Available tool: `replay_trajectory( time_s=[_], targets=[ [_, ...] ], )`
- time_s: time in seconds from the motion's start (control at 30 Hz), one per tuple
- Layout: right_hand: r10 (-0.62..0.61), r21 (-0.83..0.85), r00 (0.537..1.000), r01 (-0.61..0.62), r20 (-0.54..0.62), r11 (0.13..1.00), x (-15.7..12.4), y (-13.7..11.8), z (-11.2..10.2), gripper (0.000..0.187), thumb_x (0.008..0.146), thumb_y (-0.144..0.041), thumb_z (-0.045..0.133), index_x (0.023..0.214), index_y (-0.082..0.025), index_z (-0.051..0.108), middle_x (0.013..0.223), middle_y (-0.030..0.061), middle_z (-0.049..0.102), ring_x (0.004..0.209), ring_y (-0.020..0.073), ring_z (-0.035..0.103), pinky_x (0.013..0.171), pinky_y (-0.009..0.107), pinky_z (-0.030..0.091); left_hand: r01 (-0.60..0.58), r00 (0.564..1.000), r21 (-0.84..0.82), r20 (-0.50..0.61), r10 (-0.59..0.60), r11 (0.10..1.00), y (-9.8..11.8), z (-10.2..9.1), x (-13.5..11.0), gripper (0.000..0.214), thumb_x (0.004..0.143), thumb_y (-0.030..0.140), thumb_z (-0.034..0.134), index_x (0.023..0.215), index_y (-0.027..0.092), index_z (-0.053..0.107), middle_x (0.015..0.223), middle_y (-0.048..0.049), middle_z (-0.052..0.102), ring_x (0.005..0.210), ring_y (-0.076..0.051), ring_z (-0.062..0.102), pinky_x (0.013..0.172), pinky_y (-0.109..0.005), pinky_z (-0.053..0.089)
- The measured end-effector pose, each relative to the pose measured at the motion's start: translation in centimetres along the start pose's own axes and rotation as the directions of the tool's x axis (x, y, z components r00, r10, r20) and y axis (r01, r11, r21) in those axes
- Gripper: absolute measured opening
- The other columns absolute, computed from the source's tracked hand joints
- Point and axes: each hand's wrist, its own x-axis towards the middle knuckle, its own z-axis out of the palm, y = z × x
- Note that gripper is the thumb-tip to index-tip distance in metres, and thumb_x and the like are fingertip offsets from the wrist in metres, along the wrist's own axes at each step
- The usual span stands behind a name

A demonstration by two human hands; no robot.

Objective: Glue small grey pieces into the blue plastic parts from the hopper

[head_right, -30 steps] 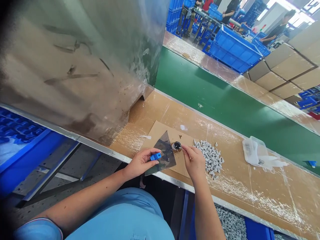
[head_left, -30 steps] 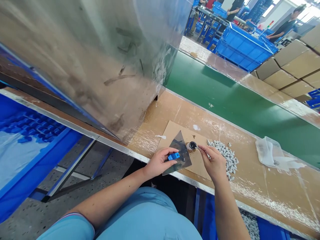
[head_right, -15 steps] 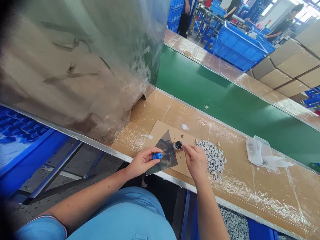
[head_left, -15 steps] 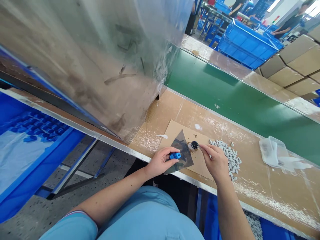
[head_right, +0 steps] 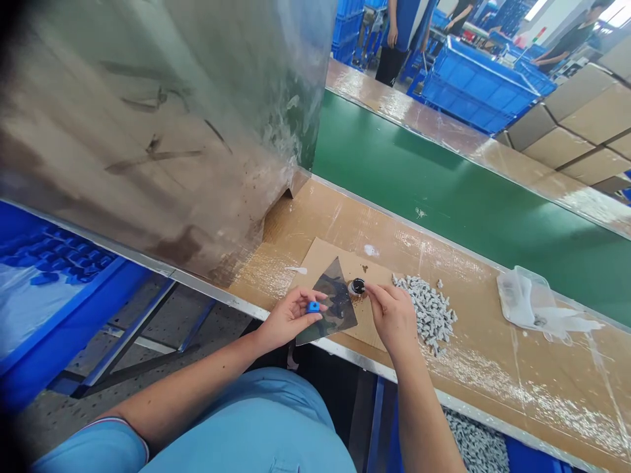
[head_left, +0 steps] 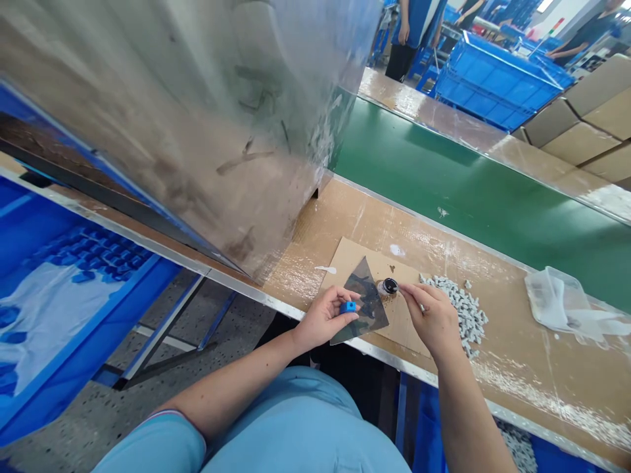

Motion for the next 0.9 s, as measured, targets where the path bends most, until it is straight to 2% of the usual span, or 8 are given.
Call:
replay_trajectory(
  time_s=[0.07, 0.13, 0.23, 0.37, 0.5, 0.6, 0.8, 0.9],
  targets=[
    [0.068, 0.026, 0.998, -0.068, -0.004, 0.997, 0.1, -0.2, -0.1, 0.033, 0.096, -0.041, 0.045, 0.089, -0.027, 0.075, 0.083, 0.0052, 0.074, 0.076, 0.0212, 0.067, 0.071, 0.033, 0.05, 0.047, 0.999, 0.004, -0.011, -0.047, 0.999, 0.3, 0.1, -0.1, 0.026, 0.079, 0.025, 0.072, 0.09, 0.019, 0.049, 0.104, -0.0065, 0.067, 0.076, -0.011, 0.066, 0.061, -0.02, 0.051],
    [0.132, 0.065, 0.991, -0.131, -0.019, 0.989, 0.2, -0.3, -0.1, 0.033, 0.094, -0.043, 0.046, 0.087, -0.027, 0.075, 0.083, 0.0051, 0.074, 0.077, 0.022, 0.068, 0.07, 0.033, 0.051, 0.094, 0.996, 0.043, 0.006, -0.094, 0.995, 0.9, 0.2, -0.3, 0.024, 0.083, 0.031, 0.067, 0.096, 0.019, 0.051, 0.096, -0.0048, 0.067, 0.067, -0.01, 0.064, 0.055, -0.019, 0.048],
    [0.195, 0.131, 0.981, -0.19, -0.026, 0.973, 0.3, -0.3, -0.2, 0.033, 0.093, -0.045, 0.047, 0.086, -0.027, 0.074, 0.084, 0.0048, 0.075, 0.079, 0.0227, 0.069, 0.068, 0.033, 0.052, 0.169, 0.983, 0.117, 0.057, -0.176, 0.979, 2.0, 0.2, -0.5, 0.029, 0.09, 0.036, 0.058, 0.113, 0.018, 0.058, 0.086, -0.0026, 0.068, 0.069, -0.011, 0.065, 0.07, -0.025, 0.052],
    [0.224, 0.191, 0.975, -0.218, -0.007, 0.957, 0.4, -0.3, -0.2, 0.031, 0.091, -0.044, 0.049, 0.085, -0.026, 0.074, 0.083, 0.0049, 0.075, 0.079, 0.0232, 0.069, 0.069, 0.034, 0.053, 0.242, 0.966, 0.054, 0.082, -0.246, 0.969, 2.7, 0.5, -0.4, 0.04, 0.091, 0.038, 0.057, 0.126, 0.018, 0.058, 0.095, -0.0051, 0.069, 0.082, -0.014, 0.067, 0.086, -0.032, 0.051],
    [0.263, 0.236, 0.965, -0.258, 0.009, 0.937, 0.4, -0.3, -0.1, 0.03, 0.089, -0.046, 0.051, 0.084, -0.027, 0.073, 0.083, 0.0049, 0.075, 0.08, 0.024, 0.069, 0.071, 0.035, 0.053, 0.222, 0.974, -0.068, 0.065, -0.218, 0.973, 2.2, 1.0, 0.0, 0.035, 0.083, 0.034, 0.069, 0.113, 0.018, 0.061, 0.106, -0.0068, 0.067, 0.093, -0.017, 0.066, 0.091, -0.033, 0.05],
    [0.32, 0.292, 0.947, -0.314, 0.027, 0.903, 0.3, -0.2, 0.0, 0.033, 0.085, -0.051, 0.053, 0.082, -0.026, 0.074, 0.082, 0.0055, 0.075, 0.079, 0.0248, 0.069, 0.073, 0.037, 0.053, 0.153, 0.988, -0.062, 0.016, -0.152, 0.986, 1.6, 1.2, 0.3, 0.026, 0.08, 0.027, 0.072, 0.1, 0.018, 0.059, 0.1, -0.0039, 0.064, 0.095, -0.015, 0.063, 0.091, -0.031, 0.05],
    [0.538, 0.491, 0.829, -0.536, 0.153, 0.687, 0.1, 0.1, 0.1, 0.036, 0.073, -0.057, 0.066, 0.085, -0.024, 0.075, 0.085, 0.0069, 0.075, 0.078, 0.0247, 0.069, 0.077, 0.041, 0.053, 0.118, 0.992, -0.016, -0.033, -0.119, 0.993, 0.7, 1.5, 1.0, 0.022, 0.078, 0.017, 0.07, 0.096, 0.019, 0.057, 0.097, -0.0029, 0.063, 0.094, -0.015, 0.062, 0.09, -0.031, 0.05],
    [0.572, 0.588, 0.793, -0.57, 0.211, 0.574, 0.0, -0.2, -0.3, 0.037, 0.069, -0.056, 0.071, 0.085, -0.023, 0.075, 0.084, 0.0067, 0.075, 0.079, 0.0239, 0.068, 0.075, 0.04, 0.054, 0.114, 0.992, -0.013, -0.052, -0.115, 0.993, 0.3, 1.9, 1.2, 0.025, 0.079, 0.016, 0.068, 0.103, 0.018, 0.059, 0.101, -0.0051, 0.065, 0.096, -0.017, 0.063, 0.091, -0.032, 0.051]
  ],
)
